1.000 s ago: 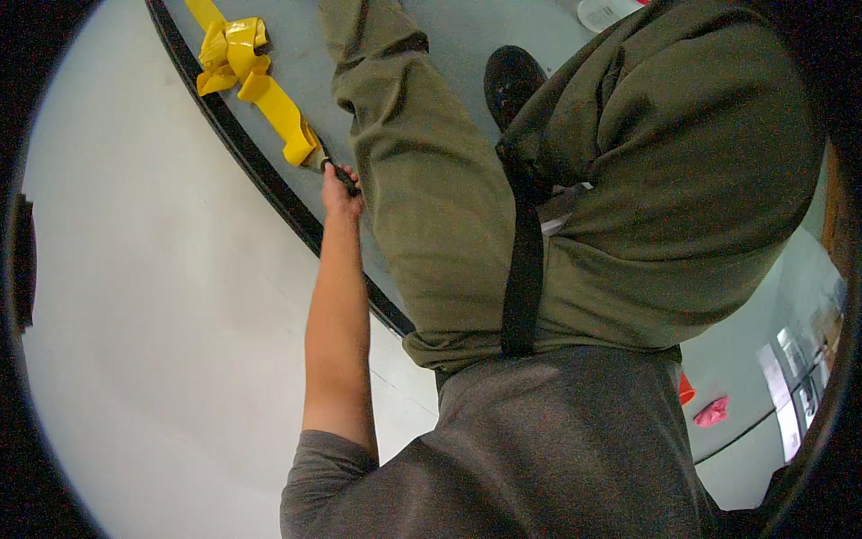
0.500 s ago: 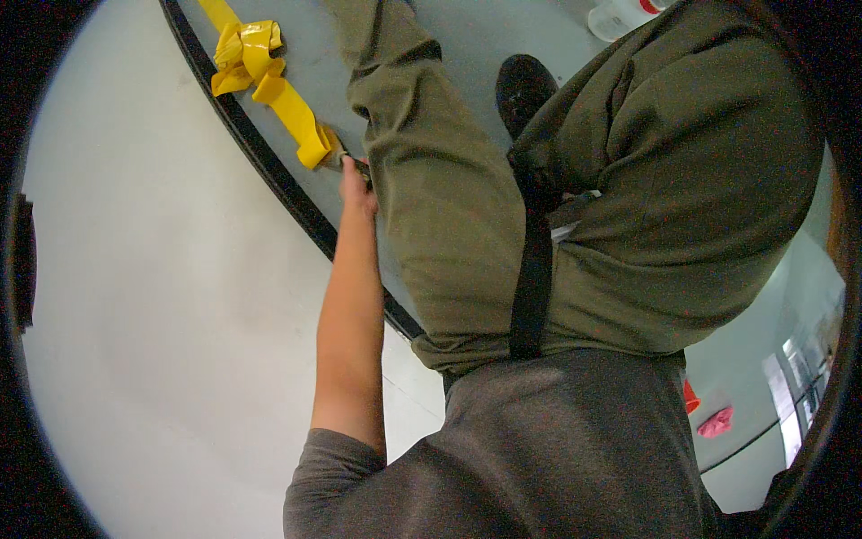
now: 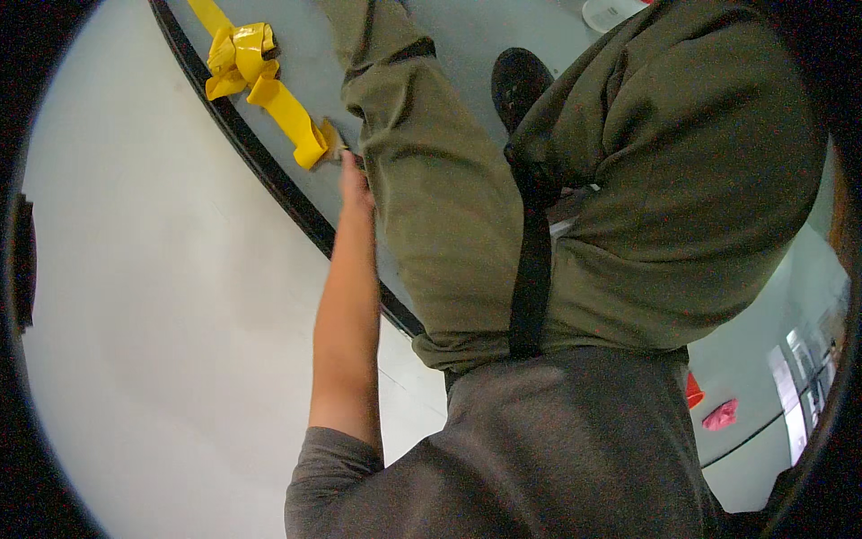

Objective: Remove yellow floor marking tape using a scraper and cleaning solution.

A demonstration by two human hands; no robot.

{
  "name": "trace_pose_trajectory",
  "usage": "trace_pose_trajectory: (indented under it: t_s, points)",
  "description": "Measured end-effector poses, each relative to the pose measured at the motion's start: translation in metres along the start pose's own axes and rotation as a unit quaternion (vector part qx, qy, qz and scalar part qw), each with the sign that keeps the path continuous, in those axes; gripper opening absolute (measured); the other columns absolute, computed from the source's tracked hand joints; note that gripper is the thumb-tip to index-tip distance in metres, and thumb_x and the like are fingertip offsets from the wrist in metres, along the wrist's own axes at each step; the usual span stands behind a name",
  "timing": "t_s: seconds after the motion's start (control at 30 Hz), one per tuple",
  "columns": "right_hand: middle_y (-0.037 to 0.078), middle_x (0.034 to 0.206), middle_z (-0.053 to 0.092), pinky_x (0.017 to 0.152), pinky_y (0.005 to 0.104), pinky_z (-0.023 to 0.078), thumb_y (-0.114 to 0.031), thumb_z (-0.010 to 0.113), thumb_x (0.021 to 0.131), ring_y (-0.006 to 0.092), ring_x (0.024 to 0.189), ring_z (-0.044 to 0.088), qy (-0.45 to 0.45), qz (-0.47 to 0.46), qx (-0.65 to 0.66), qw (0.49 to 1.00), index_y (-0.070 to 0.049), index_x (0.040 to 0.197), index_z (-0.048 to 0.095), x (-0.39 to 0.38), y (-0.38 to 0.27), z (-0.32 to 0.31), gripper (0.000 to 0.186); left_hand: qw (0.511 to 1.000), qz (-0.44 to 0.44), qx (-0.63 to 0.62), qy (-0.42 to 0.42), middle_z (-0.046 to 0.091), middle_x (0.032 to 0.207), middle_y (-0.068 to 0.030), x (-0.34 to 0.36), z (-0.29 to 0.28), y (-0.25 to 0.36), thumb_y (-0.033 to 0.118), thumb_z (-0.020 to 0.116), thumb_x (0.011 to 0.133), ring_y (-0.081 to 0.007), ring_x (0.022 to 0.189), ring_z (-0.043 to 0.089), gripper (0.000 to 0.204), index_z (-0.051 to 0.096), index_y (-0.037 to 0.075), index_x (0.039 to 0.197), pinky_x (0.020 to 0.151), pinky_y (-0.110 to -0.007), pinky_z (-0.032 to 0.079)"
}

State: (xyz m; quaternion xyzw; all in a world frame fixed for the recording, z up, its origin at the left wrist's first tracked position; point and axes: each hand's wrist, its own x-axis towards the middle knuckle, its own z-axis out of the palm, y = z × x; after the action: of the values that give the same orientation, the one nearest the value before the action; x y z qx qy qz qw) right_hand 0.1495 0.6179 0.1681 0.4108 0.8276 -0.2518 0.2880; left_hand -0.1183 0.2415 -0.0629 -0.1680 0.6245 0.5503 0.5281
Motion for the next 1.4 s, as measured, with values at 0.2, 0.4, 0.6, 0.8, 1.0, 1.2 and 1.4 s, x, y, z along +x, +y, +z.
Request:
trace_pose_trajectory:
  t_s: [0.2,0.4,0.6,0.8,1.0,1.2,1.4]
  points:
    - [0.018,0.11,0.061,0.086,0.0386,0.045,-0.031,0.052,0.086,0.0258,0.095,0.061,-0.002,-0.008,-0.044,0.999,0.003,0.117,0.055,-0.01,-0.01,-0.007,0.046,0.995,-0.017,-0.097,-0.003,0.051,0.074,-0.0072,0.017,0.029,0.008,0.04,0.044,0.094,-0.0185,0.066,0.052,0.038,0.048,0.003,0.086,0.058,-0.03,0.047]
    - [0.018,0.11,0.061,0.086,0.0391,0.045,-0.03,0.051,0.086,0.0267,0.094,0.061,0.003,-0.037,-0.019,0.999,0.003,0.118,0.055,0.002,-0.02,-0.016,0.046,0.928,0.06,0.318,0.186,0.055,0.084,-0.0109,0.054,-0.031,-0.045,0.043,0.039,0.095,-0.0305,0.083,0.054,0.046,0.051,0.0,0.089,0.079,-0.044,0.047]
    - [0.018,0.11,0.061,0.086,0.0396,0.045,-0.03,0.051,0.086,0.0268,0.095,0.061,0.0,-0.016,-0.022,1.0,0.003,0.118,0.055,-0.011,-0.015,-0.011,0.046,0.99,-0.06,-0.118,0.057,0.051,0.077,-0.0079,0.023,0.028,0.037,0.041,0.038,0.096,-0.0226,0.069,0.053,0.04,0.046,0.004,0.084,0.063,-0.035,0.049]
    - [0.018,0.109,0.062,0.084,0.0398,0.046,-0.03,0.05,0.086,0.0272,0.093,0.062,0.004,-0.036,-0.012,0.999,0.004,0.117,0.055,0.004,-0.008,-0.009,0.045,1.0,-0.014,-0.021,0.008,0.051,0.075,-0.0065,0.024,0.012,-0.012,0.04,0.039,0.095,-0.0197,0.065,0.051,0.037,0.045,0.005,0.083,0.06,-0.033,0.047]
    - [0.019,0.111,0.06,0.086,0.0397,0.045,-0.03,0.05,0.087,0.0275,0.094,0.061,-0.011,-0.035,-0.005,0.999,0.003,0.116,0.056,-0.003,-0.003,-0.006,0.045,0.997,0.062,0.049,-0.014,0.055,0.083,-0.0097,0.051,-0.027,-0.006,0.038,0.041,0.095,-0.0238,0.072,0.054,0.035,0.048,0.005,0.087,0.064,-0.039,0.047]
    - [0.019,0.111,0.06,0.086,0.0394,0.045,-0.03,0.052,0.087,0.0269,0.093,0.062,0.006,-0.039,0.021,0.999,0.003,0.116,0.056,-0.006,-0.008,-0.011,0.044,0.995,-0.048,-0.089,0.017,0.052,0.075,-0.0068,0.024,0.019,0.031,0.039,0.04,0.095,-0.0203,0.063,0.05,0.034,0.044,0.007,0.085,0.055,-0.033,0.044]
    - [0.019,0.11,0.061,0.086,0.0397,0.045,-0.029,0.052,0.086,0.0266,0.092,0.062,-0.005,-0.032,0.0,0.999,0.003,0.116,0.056,-0.001,-0.005,-0.009,0.044,1.0,-0.022,0.006,0.021,0.053,0.074,-0.0059,-0.008,-0.01,-0.034,0.044,0.047,0.091,-0.0178,0.067,0.053,0.037,0.048,0.009,0.082,0.056,-0.034,0.045]
